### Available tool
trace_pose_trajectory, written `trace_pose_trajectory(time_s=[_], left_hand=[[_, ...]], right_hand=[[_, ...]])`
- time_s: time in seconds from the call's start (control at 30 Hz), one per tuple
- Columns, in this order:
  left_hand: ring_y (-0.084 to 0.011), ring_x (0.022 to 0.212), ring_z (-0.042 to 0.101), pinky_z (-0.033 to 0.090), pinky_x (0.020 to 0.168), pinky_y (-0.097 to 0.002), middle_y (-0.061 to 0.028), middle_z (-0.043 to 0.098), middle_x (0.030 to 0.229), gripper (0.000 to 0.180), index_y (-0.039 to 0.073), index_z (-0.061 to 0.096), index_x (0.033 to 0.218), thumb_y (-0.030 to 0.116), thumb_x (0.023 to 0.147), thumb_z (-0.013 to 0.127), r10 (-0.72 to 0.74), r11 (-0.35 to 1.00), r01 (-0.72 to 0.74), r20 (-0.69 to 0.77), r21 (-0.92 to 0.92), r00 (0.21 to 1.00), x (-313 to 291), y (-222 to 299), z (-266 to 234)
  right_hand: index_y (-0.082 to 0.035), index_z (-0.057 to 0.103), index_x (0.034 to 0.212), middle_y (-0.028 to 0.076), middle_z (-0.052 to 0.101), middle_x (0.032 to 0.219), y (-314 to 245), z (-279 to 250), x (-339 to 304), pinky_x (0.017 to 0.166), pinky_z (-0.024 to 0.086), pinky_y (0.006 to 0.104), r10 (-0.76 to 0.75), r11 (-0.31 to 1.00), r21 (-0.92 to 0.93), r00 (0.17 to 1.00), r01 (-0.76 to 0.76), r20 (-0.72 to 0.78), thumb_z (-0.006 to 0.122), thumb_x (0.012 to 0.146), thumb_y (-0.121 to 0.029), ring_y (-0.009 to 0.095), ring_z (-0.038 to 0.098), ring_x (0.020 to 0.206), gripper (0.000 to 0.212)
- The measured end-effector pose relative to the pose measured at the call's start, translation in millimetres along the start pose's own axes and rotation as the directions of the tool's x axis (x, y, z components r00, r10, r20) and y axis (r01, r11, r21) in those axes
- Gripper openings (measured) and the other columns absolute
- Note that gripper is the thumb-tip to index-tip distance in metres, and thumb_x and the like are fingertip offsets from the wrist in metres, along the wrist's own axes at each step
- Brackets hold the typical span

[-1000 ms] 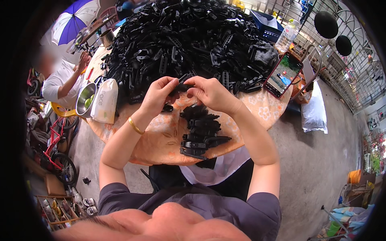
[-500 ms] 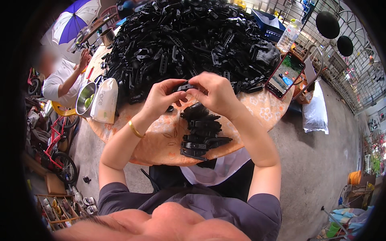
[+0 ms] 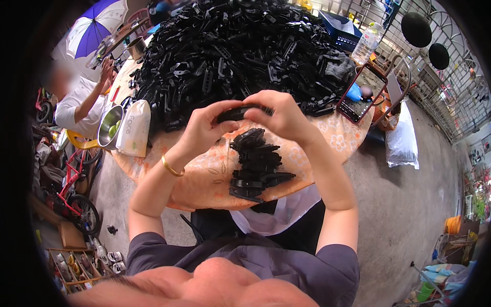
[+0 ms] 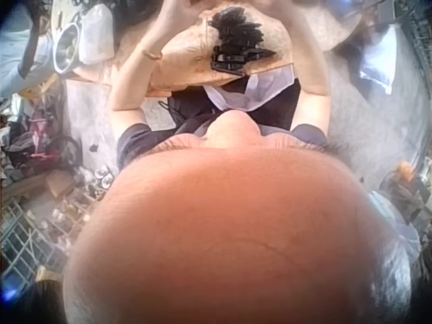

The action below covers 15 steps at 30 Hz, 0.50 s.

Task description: The person assembles plastic components by hand, snapping pieces together into sets. They stack the assembled units on the table and place the stacks into a bag.

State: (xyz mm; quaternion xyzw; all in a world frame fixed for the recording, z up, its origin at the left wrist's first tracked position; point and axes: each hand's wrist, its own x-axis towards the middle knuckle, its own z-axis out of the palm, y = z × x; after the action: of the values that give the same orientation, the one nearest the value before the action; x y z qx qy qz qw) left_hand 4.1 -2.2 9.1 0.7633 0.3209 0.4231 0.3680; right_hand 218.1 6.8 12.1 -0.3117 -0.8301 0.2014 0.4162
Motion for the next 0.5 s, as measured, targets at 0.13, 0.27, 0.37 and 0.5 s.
trace_pose_trajectory(time_s=[0.13, 0.27, 0.37, 0.5], left_hand=[[-0.0224, 0.079, 0.064, 0.051, 0.066, -0.0305, -0.0123, 0.066, 0.095, 0.038, 0.008, 0.065, 0.111, 0.006, 0.074, 0.073, 0.122, 0.956, -0.178, 0.237, 0.232, 0.964, -5, 2, 2], [-0.0291, 0.098, 0.056, 0.047, 0.084, -0.0365, -0.013, 0.062, 0.103, 0.035, 0.006, 0.065, 0.109, 0.018, 0.077, 0.072, 0.265, 0.905, -0.37, 0.405, 0.209, 0.875, -7, -3, 5], [-0.0295, 0.098, 0.057, 0.046, 0.085, -0.0371, -0.0149, 0.06, 0.105, 0.037, 0.002, 0.064, 0.108, 0.033, 0.091, 0.056, 0.262, 0.939, -0.331, 0.428, 0.094, 0.865, -3, -7, 2], [-0.0141, 0.103, 0.056, 0.051, 0.086, -0.0286, -0.0096, 0.056, 0.118, 0.038, 0.001, 0.052, 0.125, 0.005, 0.088, 0.061, -0.063, 0.998, 0.065, 0.119, -0.01, 0.991, -3, -17, 5]], right_hand=[[-0.006, 0.068, 0.097, 0.01, 0.065, 0.094, 13, -17, -1, 0.078, 0.049, 0.0338, 0.182, 0.975, -0.133, 0.983, -0.179, 0.008, 0.065, 0.079, -0.011, 0.026, 0.06, 0.087, 0.019], [-0.009, 0.07, 0.09, 0.005, 0.063, 0.097, 27, -15, -11, 0.082, 0.047, 0.0356, 0.044, 0.87, -0.493, 0.993, 0.015, 0.107, 0.064, 0.072, -0.006, 0.025, 0.055, 0.097, 0.019], [-0.013, 0.071, 0.084, 0.004, 0.06, 0.098, 31, -6, -11, 0.085, 0.044, 0.0356, 0.052, 0.793, -0.607, 0.987, 0.05, 0.15, 0.064, 0.069, -0.003, 0.025, 0.054, 0.1, 0.02], [-0.009, 0.071, 0.089, 0.004, 0.061, 0.092, 24, -4, 2, 0.077, 0.049, 0.0328, -0.043, 0.886, -0.463, 0.989, -0.029, -0.144, 0.067, 0.071, 0.002, 0.02, 0.06, 0.087, 0.021]])
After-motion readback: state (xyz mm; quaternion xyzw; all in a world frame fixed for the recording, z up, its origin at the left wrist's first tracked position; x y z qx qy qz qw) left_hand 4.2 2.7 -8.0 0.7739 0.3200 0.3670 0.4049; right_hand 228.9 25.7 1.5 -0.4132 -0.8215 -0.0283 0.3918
